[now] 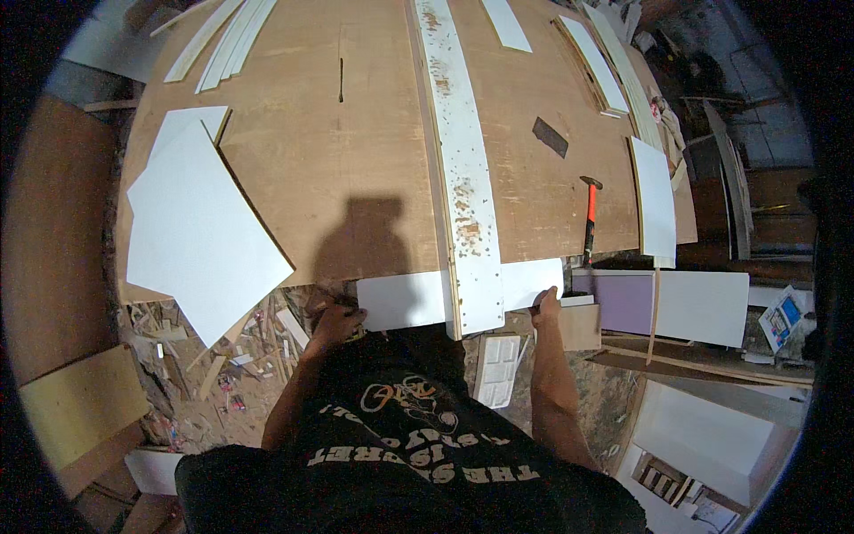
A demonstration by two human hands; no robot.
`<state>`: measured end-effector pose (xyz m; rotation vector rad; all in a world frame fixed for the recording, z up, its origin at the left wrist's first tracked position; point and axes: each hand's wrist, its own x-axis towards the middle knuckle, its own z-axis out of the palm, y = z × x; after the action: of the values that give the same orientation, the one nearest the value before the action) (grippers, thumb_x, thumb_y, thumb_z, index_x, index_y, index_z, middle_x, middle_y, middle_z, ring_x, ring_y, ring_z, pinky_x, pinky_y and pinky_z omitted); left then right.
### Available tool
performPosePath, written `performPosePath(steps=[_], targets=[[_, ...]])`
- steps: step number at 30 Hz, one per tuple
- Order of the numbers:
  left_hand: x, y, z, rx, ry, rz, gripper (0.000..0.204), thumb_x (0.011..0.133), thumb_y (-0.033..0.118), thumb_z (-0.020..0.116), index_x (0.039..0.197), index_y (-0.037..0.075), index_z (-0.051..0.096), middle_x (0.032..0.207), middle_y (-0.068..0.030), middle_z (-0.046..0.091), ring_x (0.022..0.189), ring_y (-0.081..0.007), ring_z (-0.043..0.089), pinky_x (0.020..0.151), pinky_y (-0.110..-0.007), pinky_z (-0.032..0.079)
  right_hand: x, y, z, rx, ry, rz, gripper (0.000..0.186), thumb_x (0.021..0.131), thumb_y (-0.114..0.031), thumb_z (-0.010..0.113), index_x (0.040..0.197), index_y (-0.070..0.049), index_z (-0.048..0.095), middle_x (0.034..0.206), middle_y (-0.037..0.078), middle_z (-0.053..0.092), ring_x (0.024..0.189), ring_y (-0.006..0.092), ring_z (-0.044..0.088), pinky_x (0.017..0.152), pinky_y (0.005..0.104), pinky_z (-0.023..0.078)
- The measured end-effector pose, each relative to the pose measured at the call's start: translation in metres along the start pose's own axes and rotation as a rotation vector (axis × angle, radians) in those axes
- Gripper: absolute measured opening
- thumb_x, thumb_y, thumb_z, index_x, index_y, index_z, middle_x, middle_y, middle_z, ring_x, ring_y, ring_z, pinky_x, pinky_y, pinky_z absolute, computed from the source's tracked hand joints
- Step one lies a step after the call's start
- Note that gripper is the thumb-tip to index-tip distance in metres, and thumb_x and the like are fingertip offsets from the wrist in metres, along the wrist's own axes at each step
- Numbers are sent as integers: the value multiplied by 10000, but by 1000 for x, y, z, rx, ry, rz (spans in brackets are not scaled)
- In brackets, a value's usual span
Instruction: The person measures white rectangular panels with a tape measure, marks them with a pencil, and uses a hammer to split them along a table saw's blade slot. The person repeatedly handles and positions the panels for cutting.
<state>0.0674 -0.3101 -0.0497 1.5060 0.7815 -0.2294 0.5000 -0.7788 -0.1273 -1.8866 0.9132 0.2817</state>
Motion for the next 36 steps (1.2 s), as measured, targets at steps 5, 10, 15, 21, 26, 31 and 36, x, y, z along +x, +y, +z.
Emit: performPosePath(steps=[5,10,15,21,26,31,36], targets=[[-18,39,-21,411,66,299,436,1015,390,595,1154,-9,705,1062,-184,715,1015,-297,670,921,-419,512,-97,-56,-15,107,-365,83,513,1018,-556,541,1038,-50,626,811,82,599,685,235,589,613,376,533],[-64,127,-39,-56,-69,-19,394,1004,40,579,1388,28,494,1306,-120,555,1250,-234,524,1085,-353,406,-203,-109,4,-72,26,-943,343,1006,-219,632,1255,12,583,985,112,658,827,223,631,732,354,544],[-84,241,-11,140,225,196,614,788,89,835,1301,69,497,1181,-126,632,1134,-236,606,978,-379,490,-396,-144,71,-277,-1329,-899,275,1017,-115,607,1266,2,616,1058,123,697,929,218,688,879,366,558],[-61,304,-28,234,366,230,787,577,221,987,1189,65,518,1092,-162,687,1045,-372,662,922,-466,518,-474,-185,147,-413,-1486,-953,213,964,-139,708,1149,-33,698,1077,115,698,928,175,697,815,330,579],[-13,287,-104,632,267,510,559,759,382,881,1170,62,679,1142,-181,696,1126,-399,620,992,-450,499,-442,-202,213,-417,-1474,-733,188,975,-179,694,1059,-12,676,992,78,694,891,142,675,786,338,568],[78,266,-309,614,198,227,215,920,238,719,929,24,737,993,-152,737,963,-296,697,924,-404,522,-385,-268,320,-52,-1128,-670,269,1010,-260,591,1111,-30,686,1051,170,728,929,226,696,845,373,554],[176,264,-406,815,381,319,233,959,280,627,1058,135,780,962,-159,717,927,-328,689,847,-437,536,-355,-323,408,-414,-576,-1240,226,983,-192,599,1101,-23,692,1034,194,725,910,303,711,782,380,565]])
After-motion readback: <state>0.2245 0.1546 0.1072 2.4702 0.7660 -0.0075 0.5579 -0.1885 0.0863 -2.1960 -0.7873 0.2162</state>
